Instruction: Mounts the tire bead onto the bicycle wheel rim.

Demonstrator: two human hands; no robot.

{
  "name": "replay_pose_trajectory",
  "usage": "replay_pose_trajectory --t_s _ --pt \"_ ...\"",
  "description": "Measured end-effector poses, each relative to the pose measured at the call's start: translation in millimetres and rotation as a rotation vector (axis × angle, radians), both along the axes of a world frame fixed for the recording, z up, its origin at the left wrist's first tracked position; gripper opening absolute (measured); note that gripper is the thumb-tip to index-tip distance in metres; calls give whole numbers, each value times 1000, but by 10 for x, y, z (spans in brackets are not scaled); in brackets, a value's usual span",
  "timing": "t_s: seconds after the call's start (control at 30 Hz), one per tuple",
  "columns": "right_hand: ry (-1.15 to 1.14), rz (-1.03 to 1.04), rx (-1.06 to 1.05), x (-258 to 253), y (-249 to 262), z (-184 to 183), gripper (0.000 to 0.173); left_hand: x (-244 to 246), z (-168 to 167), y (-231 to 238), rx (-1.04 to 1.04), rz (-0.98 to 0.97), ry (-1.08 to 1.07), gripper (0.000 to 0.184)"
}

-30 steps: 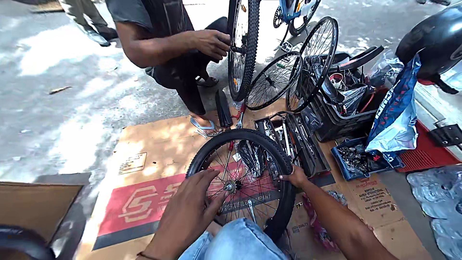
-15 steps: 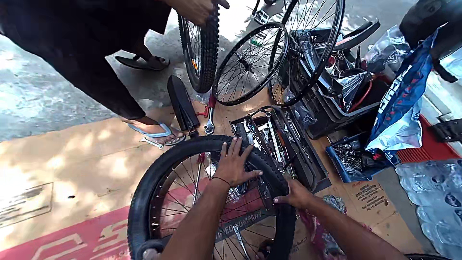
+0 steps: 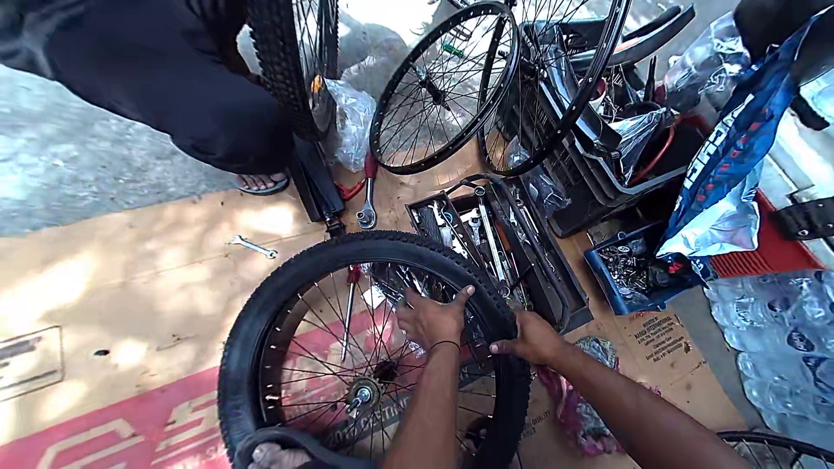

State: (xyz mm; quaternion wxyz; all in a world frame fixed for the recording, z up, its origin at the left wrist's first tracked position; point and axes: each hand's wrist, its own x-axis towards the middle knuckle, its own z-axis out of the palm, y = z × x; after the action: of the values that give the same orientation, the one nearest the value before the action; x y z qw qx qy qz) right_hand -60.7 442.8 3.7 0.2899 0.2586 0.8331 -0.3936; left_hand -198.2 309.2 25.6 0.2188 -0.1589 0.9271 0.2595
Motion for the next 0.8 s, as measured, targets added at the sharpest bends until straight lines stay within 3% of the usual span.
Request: replay_pose_trajectory --t_s 0.07,0.13,0.17,0.27,0.4,0.47,0.53,0.63,0.8 --pt "-41 14 37 -5 -2 43 73 242 6 52 58 25 -10 98" --pt "-59 24 50 -20 10 62 77 222 -20 -8 182 -113 -2 80" --pt "-66 28 57 -33 24 67 78 141 -69 -73 248 -208 -11 79" --pt "-93 44 81 -11 1 64 81 16 -203 -235 327 -341 -62 104" --pt "-131 63 85 -70 -1 96 87 432 -72 72 154 -59 254 107" --pt "-141 69 95 -41 3 112 86 657 -48 144 128 42 299 101" --pt "-132 71 98 -46 -17 108 85 729 -43 63 173 43 178 83" --pt "-126 68 111 -32 -22 88 86 674 -57 -59 190 -216 -20 58" --pt "-112 54 119 -11 -20 95 89 422 -292 -167 320 -452 -205 85"
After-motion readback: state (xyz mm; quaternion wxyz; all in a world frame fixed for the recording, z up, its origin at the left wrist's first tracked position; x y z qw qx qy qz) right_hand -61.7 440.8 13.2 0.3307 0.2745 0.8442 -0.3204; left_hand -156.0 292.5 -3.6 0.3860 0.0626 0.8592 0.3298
